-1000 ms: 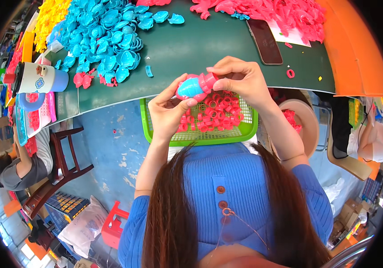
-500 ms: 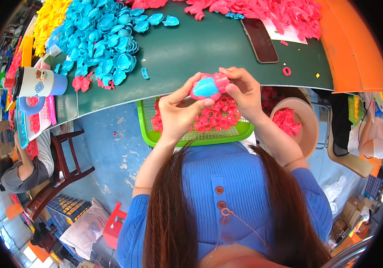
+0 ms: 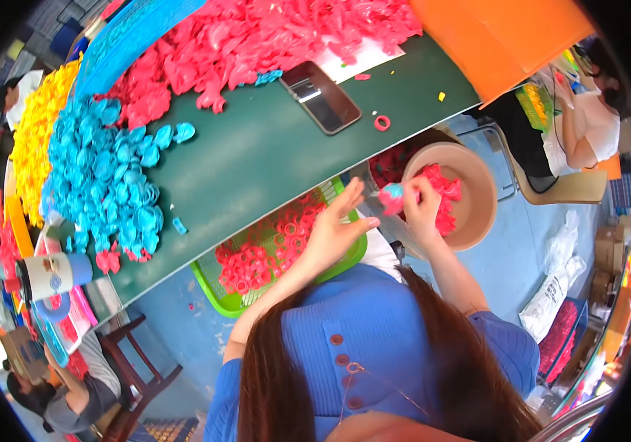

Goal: Manually assembling small pink and blue plastic toy components at a factory workbench.

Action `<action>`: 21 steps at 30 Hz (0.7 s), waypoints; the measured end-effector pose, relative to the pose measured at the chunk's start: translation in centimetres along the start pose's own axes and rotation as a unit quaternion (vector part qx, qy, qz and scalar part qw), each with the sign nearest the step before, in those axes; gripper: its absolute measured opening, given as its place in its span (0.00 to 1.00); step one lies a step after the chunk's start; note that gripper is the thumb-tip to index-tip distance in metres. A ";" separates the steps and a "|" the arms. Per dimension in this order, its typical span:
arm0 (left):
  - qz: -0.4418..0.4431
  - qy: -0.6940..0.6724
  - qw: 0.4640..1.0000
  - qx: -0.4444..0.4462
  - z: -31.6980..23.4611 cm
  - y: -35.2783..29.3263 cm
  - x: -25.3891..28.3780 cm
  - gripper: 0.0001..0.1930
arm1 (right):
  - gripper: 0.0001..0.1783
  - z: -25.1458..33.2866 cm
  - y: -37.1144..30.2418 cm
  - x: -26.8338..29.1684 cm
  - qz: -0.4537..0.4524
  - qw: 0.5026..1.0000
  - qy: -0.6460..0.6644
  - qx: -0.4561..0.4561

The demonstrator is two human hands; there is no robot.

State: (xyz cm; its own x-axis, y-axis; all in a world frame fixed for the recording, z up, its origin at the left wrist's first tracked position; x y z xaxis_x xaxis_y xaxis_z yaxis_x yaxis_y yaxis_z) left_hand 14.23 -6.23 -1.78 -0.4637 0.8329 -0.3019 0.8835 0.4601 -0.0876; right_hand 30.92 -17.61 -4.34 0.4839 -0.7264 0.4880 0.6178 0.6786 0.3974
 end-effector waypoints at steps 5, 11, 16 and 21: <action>0.038 -0.005 0.998 0.045 -1.8 0.4 0.4 0.23 | 0.24 -19.3 0.7 -1.9 0.088 0.914 -0.354 -0.179; 0.047 0.015 0.998 0.025 -8.2 -1.6 3.6 0.17 | 0.32 -20.6 2.7 -5.8 0.181 0.855 -0.405 -0.269; 0.146 -0.372 0.895 -0.198 -20.8 -4.6 0.7 0.10 | 0.28 -16.1 3.2 -3.6 0.265 0.881 -0.311 -0.237; 0.215 -0.266 0.909 -0.240 -25.0 -7.1 -0.2 0.17 | 0.12 5.1 7.9 1.2 0.445 0.857 0.159 -0.206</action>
State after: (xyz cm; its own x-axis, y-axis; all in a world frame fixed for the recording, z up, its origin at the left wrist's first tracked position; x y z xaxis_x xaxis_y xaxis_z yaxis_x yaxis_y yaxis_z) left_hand 6.36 -2.00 22.61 0.1280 0.7603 -0.6368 0.7861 0.3137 0.5326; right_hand 33.22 -12.52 3.32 0.9810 0.0209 0.1927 0.0512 0.9309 -0.3615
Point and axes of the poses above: each hand's wrist, its own y-axis towards the middle knuckle, its own x-axis out of the back of the hand, z = x × y, the point moved 3 cm from there along y, towards the middle knuckle, and after that the axes turned 2 degrees about z, right-handed, at the moved point
